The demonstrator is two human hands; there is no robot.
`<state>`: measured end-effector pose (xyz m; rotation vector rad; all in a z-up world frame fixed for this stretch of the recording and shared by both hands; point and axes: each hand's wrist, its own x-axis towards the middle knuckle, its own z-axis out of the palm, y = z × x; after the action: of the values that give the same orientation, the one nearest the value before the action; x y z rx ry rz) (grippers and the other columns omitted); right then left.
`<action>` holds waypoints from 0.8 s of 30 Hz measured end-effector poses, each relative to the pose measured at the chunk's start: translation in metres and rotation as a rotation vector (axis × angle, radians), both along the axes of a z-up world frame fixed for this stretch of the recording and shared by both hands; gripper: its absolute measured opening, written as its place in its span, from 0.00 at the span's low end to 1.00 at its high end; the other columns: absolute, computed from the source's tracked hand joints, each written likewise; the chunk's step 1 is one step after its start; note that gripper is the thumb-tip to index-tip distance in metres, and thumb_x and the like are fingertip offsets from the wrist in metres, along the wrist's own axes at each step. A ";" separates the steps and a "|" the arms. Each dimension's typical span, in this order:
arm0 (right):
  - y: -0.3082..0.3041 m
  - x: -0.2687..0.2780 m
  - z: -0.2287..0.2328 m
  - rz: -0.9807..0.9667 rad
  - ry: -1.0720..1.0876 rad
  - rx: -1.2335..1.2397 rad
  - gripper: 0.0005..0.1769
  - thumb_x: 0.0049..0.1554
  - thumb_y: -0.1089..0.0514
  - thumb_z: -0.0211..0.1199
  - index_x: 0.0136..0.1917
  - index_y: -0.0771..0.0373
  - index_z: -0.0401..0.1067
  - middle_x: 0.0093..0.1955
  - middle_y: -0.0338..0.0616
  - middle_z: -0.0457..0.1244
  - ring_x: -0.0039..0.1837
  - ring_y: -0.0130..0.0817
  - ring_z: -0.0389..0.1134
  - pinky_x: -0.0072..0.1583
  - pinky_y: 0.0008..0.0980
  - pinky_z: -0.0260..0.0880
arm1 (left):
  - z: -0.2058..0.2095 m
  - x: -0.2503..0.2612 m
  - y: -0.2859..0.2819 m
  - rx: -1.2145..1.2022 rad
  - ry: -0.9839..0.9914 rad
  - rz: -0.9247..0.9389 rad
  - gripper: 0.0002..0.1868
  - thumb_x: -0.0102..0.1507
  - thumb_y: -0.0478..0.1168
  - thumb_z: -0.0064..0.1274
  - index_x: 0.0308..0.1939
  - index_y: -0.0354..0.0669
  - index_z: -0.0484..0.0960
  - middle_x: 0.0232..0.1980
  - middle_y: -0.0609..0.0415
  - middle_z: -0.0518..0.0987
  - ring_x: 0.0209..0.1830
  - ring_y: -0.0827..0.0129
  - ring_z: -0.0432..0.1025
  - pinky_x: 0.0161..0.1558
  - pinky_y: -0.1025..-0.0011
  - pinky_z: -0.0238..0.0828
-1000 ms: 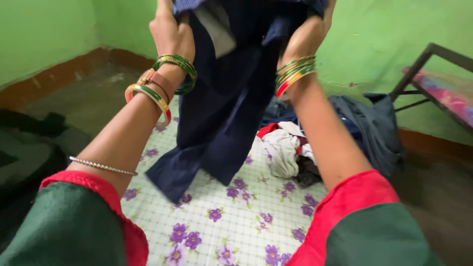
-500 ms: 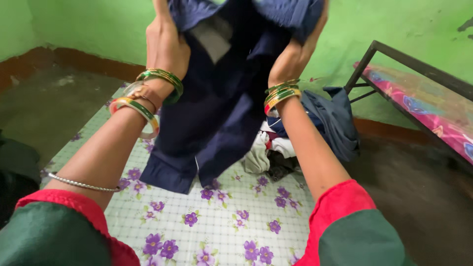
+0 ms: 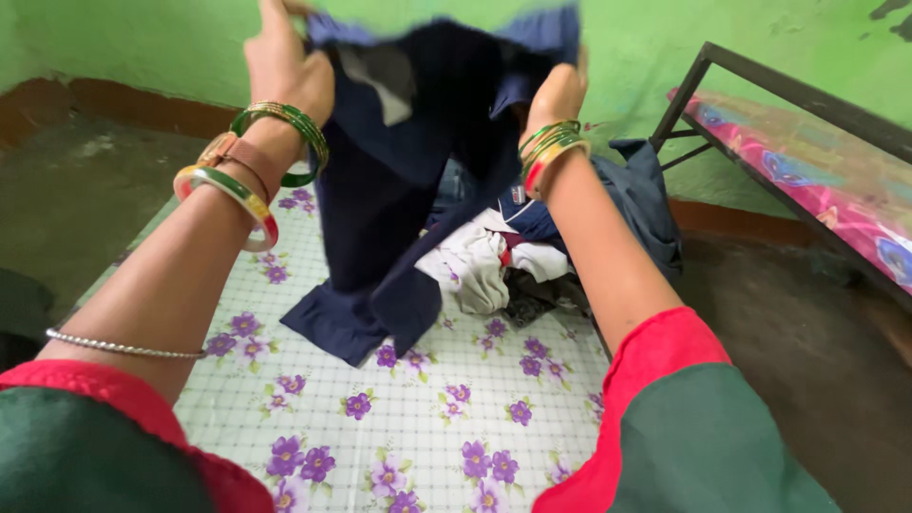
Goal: The person folds multiple pairs of pants by hand on a floral-patterned surface and adds them to a stack of folded laundry.
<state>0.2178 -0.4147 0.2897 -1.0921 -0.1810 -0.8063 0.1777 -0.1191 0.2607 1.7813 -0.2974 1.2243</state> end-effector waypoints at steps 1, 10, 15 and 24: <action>0.003 -0.002 0.002 0.006 -0.003 0.003 0.29 0.55 0.59 0.44 0.68 0.65 0.69 0.54 0.47 0.65 0.52 0.42 0.60 0.53 0.39 0.69 | 0.000 -0.002 -0.002 0.003 -0.003 0.006 0.23 0.60 0.24 0.46 0.59 0.40 0.71 0.39 0.37 0.80 0.38 0.46 0.77 0.44 0.59 0.73; 0.010 -0.012 -0.007 -0.493 -0.698 -0.388 0.30 0.66 0.59 0.46 0.80 0.67 0.53 0.78 0.52 0.52 0.80 0.47 0.52 0.83 0.35 0.45 | 0.003 -0.031 0.009 0.373 -0.339 0.049 0.34 0.62 0.18 0.41 0.74 0.35 0.64 0.50 0.30 0.77 0.45 0.38 0.72 0.48 0.52 0.67; -0.010 0.005 0.001 -0.139 -0.386 -0.455 0.34 0.62 0.61 0.42 0.80 0.73 0.54 0.82 0.61 0.53 0.80 0.50 0.55 0.80 0.38 0.49 | 0.000 -0.002 0.001 -0.079 -0.134 -0.191 0.25 0.59 0.24 0.43 0.59 0.43 0.76 0.48 0.39 0.82 0.44 0.42 0.78 0.47 0.55 0.74; -0.032 0.001 -0.020 -0.261 -0.214 -0.531 0.30 0.58 0.62 0.44 0.72 0.74 0.65 0.68 0.57 0.66 0.67 0.49 0.67 0.72 0.39 0.63 | 0.012 -0.023 -0.015 0.238 0.246 0.075 0.14 0.59 0.45 0.64 0.41 0.36 0.85 0.39 0.38 0.82 0.42 0.46 0.78 0.46 0.56 0.73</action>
<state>0.2187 -0.4464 0.2700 -1.5478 -0.4589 -1.1480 0.1551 -0.1343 0.2727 2.1432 -0.2427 1.0401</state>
